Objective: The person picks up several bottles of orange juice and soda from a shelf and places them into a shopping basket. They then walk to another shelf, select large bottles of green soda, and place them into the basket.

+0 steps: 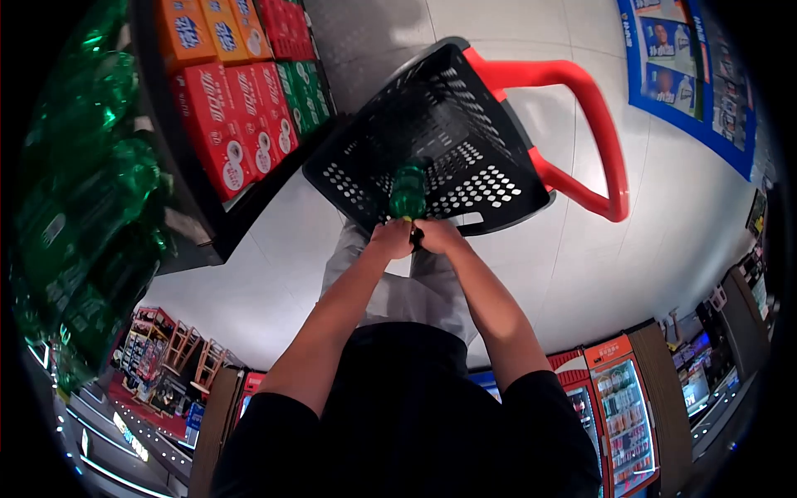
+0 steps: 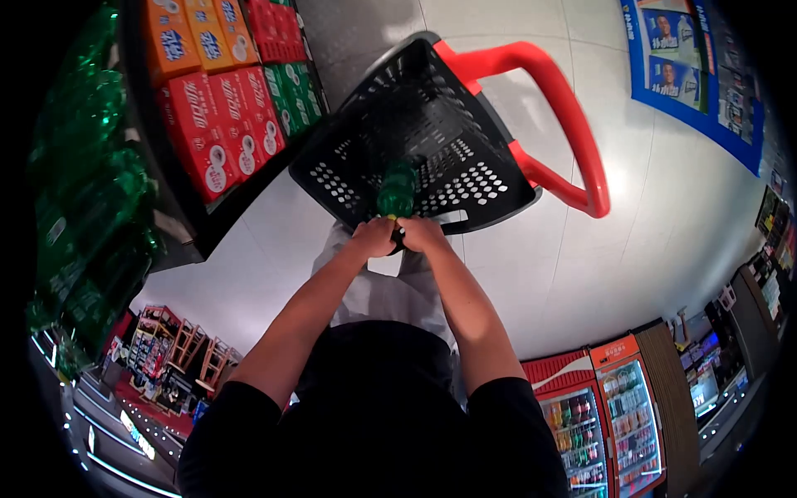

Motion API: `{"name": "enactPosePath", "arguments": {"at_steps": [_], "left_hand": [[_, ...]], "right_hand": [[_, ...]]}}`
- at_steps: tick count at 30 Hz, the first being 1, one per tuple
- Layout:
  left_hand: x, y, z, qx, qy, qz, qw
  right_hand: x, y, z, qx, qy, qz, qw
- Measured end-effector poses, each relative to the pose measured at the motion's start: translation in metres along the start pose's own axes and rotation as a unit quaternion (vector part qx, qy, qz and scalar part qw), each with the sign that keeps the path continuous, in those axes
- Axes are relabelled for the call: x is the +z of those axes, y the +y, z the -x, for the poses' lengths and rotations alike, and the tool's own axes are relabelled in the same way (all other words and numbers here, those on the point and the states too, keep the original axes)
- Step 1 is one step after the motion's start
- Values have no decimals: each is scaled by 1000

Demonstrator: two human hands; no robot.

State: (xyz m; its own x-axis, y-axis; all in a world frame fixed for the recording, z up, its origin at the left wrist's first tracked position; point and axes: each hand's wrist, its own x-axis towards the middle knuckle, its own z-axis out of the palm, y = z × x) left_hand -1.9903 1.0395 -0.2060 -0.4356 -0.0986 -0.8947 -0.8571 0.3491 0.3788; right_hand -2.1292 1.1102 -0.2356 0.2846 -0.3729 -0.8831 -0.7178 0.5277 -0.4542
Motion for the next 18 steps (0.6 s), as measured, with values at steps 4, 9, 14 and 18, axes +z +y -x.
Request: {"name": "enactPosePath", "arguments": {"at_steps": [4, 9, 14, 18], "left_hand": [[35, -13, -41, -67, 17, 31, 997], [45, -29, -68, -78, -3, 45, 996], [40, -32, -81, -97, -34, 71, 992], [40, -53, -88, -52, 48, 121, 990]], "right_hand": [[12, 13, -37, 13, 53, 0, 998], [26, 24, -68, 29, 53, 36, 998], [21, 24, -78, 27, 16, 51, 998], [29, 34, -88, 7, 37, -8, 999]]}}
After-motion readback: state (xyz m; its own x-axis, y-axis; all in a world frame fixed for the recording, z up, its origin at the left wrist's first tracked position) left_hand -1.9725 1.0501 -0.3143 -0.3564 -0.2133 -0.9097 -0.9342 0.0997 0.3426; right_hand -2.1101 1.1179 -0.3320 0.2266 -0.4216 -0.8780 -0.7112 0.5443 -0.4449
